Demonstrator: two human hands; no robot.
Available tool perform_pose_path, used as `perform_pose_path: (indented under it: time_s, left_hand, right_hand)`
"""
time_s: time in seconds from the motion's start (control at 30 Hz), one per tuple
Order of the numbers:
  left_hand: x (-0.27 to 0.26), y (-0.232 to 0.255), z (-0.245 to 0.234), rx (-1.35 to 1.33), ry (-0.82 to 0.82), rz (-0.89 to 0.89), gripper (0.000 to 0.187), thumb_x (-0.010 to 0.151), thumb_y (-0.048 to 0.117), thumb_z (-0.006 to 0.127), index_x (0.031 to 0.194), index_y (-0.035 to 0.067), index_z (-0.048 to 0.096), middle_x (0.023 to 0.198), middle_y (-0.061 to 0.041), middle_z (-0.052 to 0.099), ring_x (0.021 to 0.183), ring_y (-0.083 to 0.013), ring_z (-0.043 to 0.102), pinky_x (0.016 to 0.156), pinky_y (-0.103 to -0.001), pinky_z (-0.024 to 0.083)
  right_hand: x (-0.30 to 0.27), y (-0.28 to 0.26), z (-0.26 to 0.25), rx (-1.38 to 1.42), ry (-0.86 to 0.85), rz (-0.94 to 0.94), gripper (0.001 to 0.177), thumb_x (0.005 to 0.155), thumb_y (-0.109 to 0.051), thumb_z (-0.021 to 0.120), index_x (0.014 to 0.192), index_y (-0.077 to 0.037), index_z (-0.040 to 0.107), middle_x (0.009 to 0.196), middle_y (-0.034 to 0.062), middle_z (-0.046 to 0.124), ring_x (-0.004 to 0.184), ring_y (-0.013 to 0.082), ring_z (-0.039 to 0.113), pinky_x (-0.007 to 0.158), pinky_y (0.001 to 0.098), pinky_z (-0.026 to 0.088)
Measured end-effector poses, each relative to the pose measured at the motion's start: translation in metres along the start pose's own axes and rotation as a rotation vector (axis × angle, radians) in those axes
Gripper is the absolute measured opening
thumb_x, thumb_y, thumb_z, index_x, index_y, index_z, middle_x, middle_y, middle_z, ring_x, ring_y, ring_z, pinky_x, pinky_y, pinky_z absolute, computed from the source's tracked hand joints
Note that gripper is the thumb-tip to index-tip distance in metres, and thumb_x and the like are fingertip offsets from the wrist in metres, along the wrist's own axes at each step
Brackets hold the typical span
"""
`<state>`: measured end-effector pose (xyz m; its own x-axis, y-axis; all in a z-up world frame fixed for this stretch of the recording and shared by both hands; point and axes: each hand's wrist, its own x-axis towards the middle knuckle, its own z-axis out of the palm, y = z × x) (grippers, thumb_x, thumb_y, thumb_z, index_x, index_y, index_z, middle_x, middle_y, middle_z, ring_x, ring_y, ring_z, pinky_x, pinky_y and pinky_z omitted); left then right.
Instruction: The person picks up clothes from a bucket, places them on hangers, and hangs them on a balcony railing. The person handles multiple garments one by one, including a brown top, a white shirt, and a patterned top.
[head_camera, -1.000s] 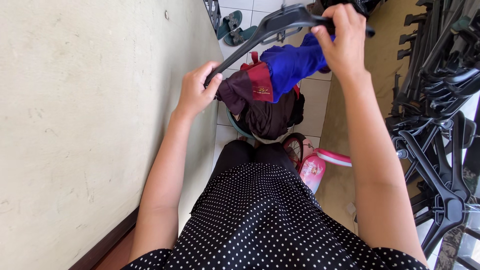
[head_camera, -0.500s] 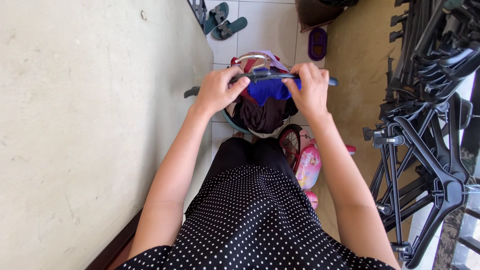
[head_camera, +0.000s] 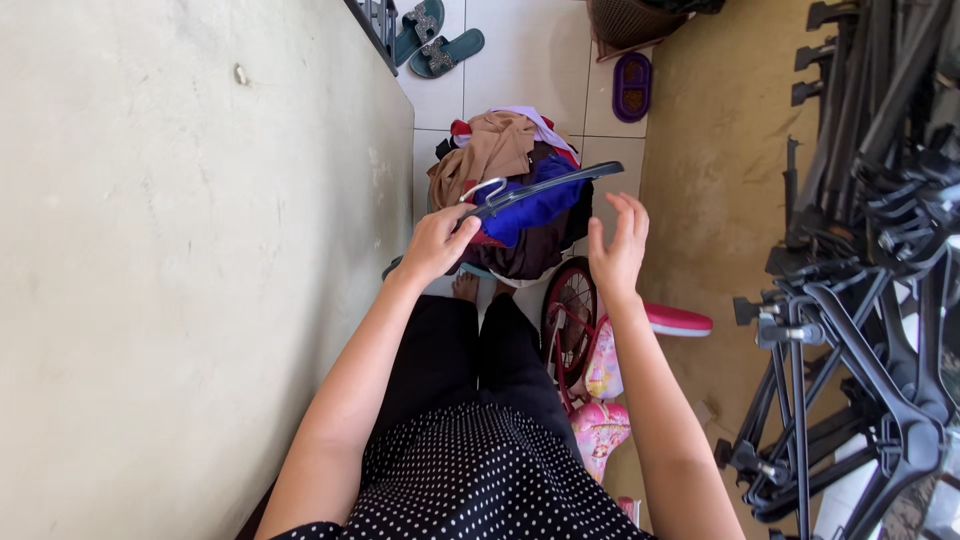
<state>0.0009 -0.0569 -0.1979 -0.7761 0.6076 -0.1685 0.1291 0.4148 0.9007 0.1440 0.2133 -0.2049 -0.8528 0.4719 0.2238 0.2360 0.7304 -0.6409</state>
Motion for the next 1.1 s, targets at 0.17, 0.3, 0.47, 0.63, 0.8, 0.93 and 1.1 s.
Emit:
perform_pose_path:
  time_s: [0.17,0.3,0.47,0.63,0.8,0.93,1.1]
  left_hand:
    - [0.015,-0.05,-0.003,-0.01,0.07,-0.215,0.045,0.103,0.043,0.05,0.116,0.006,0.072,0.074,-0.015,0.064,0.068,-0.0285,0.062,0.066,-0.039,0.047]
    - [0.035,-0.097,0.0,-0.006,0.178,-0.18,0.047,0.106,0.046,0.047,0.112,0.006,0.072,0.067,-0.008,0.06,0.061,-0.0177,0.059,0.06,-0.034,0.045]
    - [0.062,-0.155,0.01,-0.008,0.281,-0.218,0.053,0.105,0.05,0.046,0.113,0.004,0.071,0.069,-0.007,0.06,0.06,-0.0168,0.057,0.059,-0.033,0.044]
    - [0.089,-0.205,0.025,-0.066,0.35,-0.265,0.059,0.107,0.053,0.041,0.11,0.002,0.071,0.068,-0.004,0.054,0.063,-0.0148,0.053,0.059,-0.033,0.042]
    - [0.112,-0.255,0.036,-0.065,0.37,-0.289,0.061,0.108,0.055,0.036,0.095,0.003,0.065,0.068,-0.001,0.052,0.061,-0.0118,0.052,0.057,-0.032,0.04]
    - [0.122,-0.288,0.045,-0.172,0.383,-0.33,0.059,0.106,0.053,0.038,0.098,0.002,0.066,0.07,0.0,0.054,0.062,-0.0106,0.052,0.056,-0.029,0.043]
    - [0.123,-0.314,0.057,-0.195,0.367,-0.33,0.06,0.109,0.052,0.038,0.098,0.001,0.067,0.071,0.0,0.053,0.062,-0.0099,0.051,0.057,-0.028,0.043]
  right_hand:
    - [-0.011,0.062,0.05,-0.017,-0.08,0.127,0.038,0.094,-0.004,0.068,0.131,-0.003,0.059,0.135,0.02,0.058,0.129,0.0406,0.053,0.109,0.0478,0.044]
    - [-0.001,0.111,0.092,-0.011,-0.122,0.187,0.035,0.094,-0.004,0.067,0.129,-0.003,0.061,0.133,0.0189,0.06,0.128,0.0397,0.054,0.109,0.0472,0.043]
    - [0.03,0.172,0.155,-0.015,-0.184,0.244,0.035,0.095,-0.007,0.067,0.129,-0.004,0.062,0.131,0.0172,0.061,0.126,0.0385,0.055,0.107,0.0465,0.043]
    - [0.064,0.236,0.231,-0.034,-0.239,0.317,0.034,0.095,-0.015,0.067,0.128,-0.006,0.063,0.129,0.0161,0.064,0.121,0.0378,0.057,0.104,0.0471,0.045]
    - [0.092,0.303,0.316,-0.045,-0.304,0.371,0.04,0.096,-0.022,0.068,0.131,-0.005,0.062,0.129,0.017,0.064,0.123,0.0378,0.057,0.105,0.0472,0.044]
    - [0.108,0.346,0.378,-0.039,-0.361,0.408,0.052,0.093,-0.023,0.07,0.139,-0.005,0.055,0.138,0.0188,0.059,0.129,0.0384,0.053,0.107,0.0461,0.043]
    - [0.109,0.384,0.431,-0.063,-0.415,0.293,0.075,0.086,-0.017,0.072,0.153,-0.005,0.04,0.144,0.0209,0.053,0.134,0.0392,0.05,0.113,0.0468,0.04]
